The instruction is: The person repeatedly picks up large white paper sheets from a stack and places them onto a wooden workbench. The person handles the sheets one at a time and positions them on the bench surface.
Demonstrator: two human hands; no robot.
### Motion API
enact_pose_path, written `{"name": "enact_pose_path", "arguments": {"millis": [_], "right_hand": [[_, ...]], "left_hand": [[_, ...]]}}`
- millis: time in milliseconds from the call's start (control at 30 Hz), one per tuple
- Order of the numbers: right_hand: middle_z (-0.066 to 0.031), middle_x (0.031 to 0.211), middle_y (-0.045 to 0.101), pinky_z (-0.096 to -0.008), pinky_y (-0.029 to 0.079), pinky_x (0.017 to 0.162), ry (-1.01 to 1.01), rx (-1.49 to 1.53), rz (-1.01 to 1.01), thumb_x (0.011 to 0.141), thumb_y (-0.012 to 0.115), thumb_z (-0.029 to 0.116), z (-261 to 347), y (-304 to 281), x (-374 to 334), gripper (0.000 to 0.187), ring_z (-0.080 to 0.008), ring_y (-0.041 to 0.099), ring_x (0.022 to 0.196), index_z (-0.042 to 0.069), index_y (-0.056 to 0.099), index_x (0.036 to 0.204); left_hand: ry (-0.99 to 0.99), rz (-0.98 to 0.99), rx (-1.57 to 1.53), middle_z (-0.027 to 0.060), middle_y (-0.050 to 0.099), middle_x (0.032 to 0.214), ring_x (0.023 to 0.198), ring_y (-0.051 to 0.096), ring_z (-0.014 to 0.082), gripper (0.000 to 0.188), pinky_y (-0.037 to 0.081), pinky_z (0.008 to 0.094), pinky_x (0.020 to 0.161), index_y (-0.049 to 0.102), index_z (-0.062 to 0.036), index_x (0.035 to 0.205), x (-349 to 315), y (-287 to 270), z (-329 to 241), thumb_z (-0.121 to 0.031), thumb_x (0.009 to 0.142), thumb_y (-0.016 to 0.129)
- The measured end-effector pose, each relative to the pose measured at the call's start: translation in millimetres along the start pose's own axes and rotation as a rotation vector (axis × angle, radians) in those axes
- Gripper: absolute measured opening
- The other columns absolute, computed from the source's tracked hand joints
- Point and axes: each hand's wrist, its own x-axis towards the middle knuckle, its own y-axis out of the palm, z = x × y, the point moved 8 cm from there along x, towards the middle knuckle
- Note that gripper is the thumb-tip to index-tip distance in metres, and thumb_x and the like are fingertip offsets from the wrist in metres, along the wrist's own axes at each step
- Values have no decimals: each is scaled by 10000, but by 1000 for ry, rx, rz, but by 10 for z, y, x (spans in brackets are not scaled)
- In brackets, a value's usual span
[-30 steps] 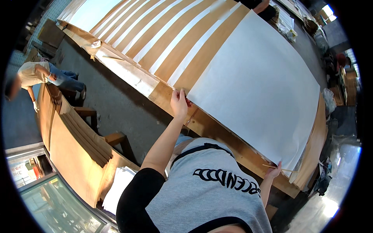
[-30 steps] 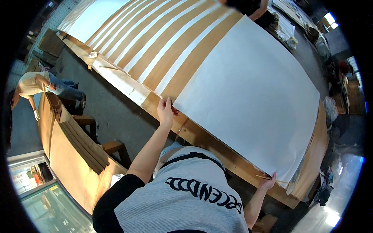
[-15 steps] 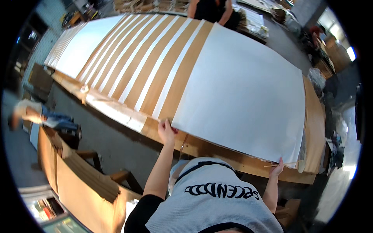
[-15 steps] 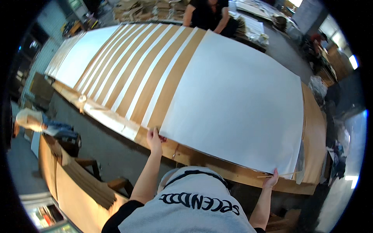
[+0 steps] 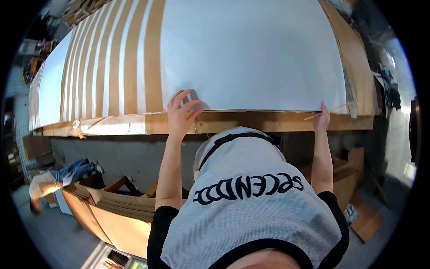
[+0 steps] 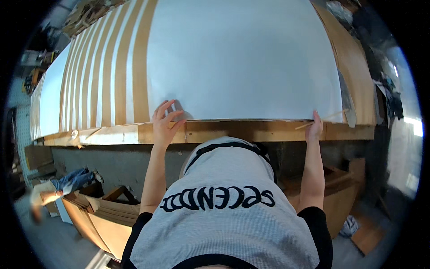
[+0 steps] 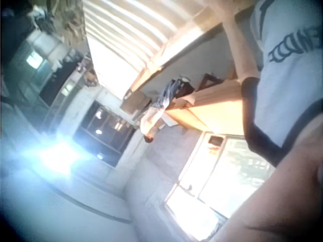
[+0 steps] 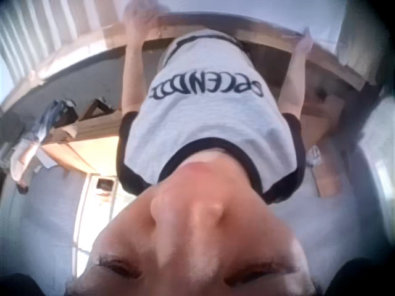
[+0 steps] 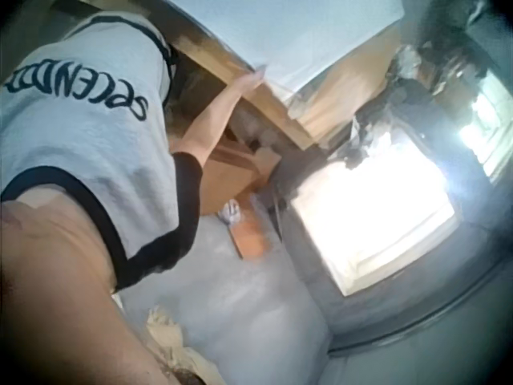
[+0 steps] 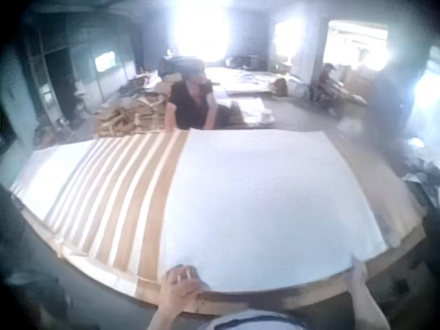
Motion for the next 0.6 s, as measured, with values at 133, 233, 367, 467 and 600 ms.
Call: {"name": "enact_pose_path", "arguments": {"millis": [133,233,367,467,600], "right_hand": [[-29,959,562,-281,422,708,-98,44,-42,818,535,167,-12,-96,51,248,-149,520,884,22,532,1020],[-33,970,565,-292,420,736,-53,40,-18,809,547,150,13,57,-10,256,-156,526,887,13,527,1024],[-37,951,564,-266,404,712,-109,61,-22,800,561,166,14,3,-7,261,-131,519,847,10,531,1007],[-22,915,566,-255,402,676,-110,92,-12,804,555,177,116,138,-81,242,-119,522,806,19,535,985],[-4,895,563,-247,407,676,-73,24,35,807,556,208,-15,-4,23,255,-104,522,797,23,532,981]], "left_hand": [[-30,6,-51,38,514,1145,1105,423,282,258,349,376,876,643,-122,834,-29,153,103,-111,588,720],[-47,-10,-40,35,518,1150,1126,413,280,261,335,380,902,653,-124,840,-90,126,157,-100,588,719],[-25,20,-33,43,498,1186,1157,388,283,258,337,378,932,655,-117,863,-58,220,108,-61,616,702],[-10,14,-28,43,494,1191,1164,378,282,257,339,380,932,653,-114,872,-66,241,108,-56,625,698],[0,13,-11,38,489,1192,1162,378,282,267,335,391,930,651,-122,862,-54,245,68,-51,608,695]]}}
